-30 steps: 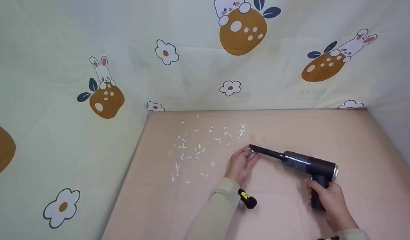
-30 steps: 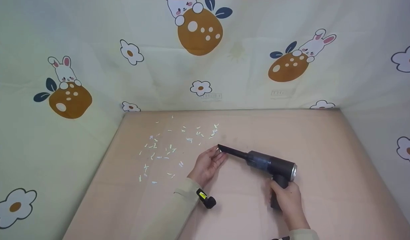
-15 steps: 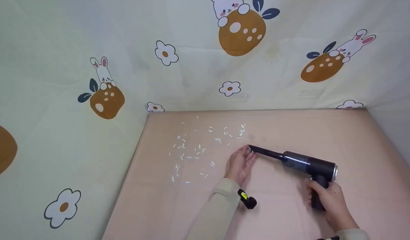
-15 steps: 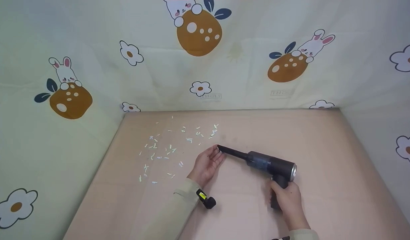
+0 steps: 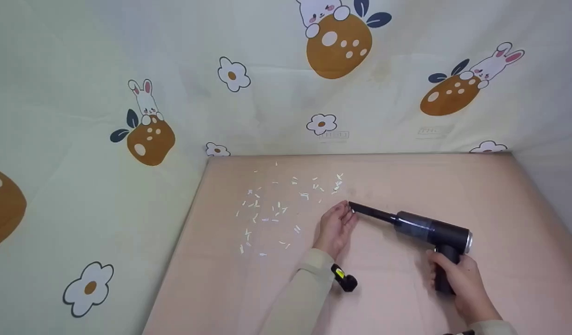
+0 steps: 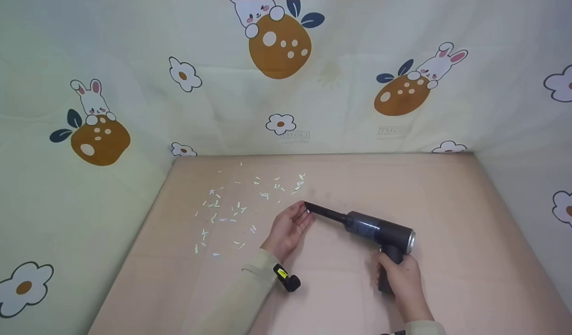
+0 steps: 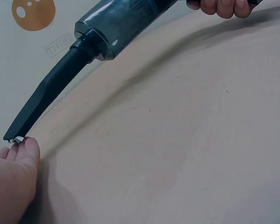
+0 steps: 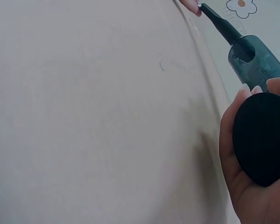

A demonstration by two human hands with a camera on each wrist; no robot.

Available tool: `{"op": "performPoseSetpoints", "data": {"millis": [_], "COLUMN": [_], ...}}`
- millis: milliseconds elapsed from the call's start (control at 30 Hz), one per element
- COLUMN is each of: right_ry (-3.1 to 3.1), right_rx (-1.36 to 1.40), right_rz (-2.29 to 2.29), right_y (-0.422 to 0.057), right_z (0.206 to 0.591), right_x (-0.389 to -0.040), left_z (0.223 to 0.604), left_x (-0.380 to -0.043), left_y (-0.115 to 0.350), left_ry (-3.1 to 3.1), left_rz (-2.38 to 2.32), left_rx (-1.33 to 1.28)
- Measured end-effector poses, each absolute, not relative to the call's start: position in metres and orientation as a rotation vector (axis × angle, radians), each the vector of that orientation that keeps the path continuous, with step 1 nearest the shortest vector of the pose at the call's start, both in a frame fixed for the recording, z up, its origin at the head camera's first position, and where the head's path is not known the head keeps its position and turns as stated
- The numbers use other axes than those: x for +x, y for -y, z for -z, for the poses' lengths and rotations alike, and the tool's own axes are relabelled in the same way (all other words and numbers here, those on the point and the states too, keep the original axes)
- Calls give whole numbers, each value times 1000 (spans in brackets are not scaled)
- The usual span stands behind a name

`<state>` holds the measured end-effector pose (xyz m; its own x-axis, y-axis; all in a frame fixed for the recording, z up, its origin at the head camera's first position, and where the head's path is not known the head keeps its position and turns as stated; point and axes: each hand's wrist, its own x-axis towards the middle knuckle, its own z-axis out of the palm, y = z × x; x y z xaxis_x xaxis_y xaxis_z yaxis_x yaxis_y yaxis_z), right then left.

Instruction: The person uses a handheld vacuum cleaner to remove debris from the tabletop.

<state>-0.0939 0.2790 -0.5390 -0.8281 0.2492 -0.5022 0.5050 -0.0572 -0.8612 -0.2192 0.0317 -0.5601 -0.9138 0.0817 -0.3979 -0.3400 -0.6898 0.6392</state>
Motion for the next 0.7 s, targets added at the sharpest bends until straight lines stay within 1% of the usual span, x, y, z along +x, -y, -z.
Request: {"op": "performPoseSetpoints", "data": {"millis": [400,700], "right_ry": [-2064,-2087], "right_rx": [811,823], "right_rz": [1957,1929], "right_y": [-278,-277], "right_z": [538,536], "right_x": [-94,-95], "left_z": [564,563], "left_x": [-217,-219], "left_y": [-29,-27], "left_ry": [-1141,-1166], "left_rz": [-2607,-2588], "left_rx": [-463,-503]}}
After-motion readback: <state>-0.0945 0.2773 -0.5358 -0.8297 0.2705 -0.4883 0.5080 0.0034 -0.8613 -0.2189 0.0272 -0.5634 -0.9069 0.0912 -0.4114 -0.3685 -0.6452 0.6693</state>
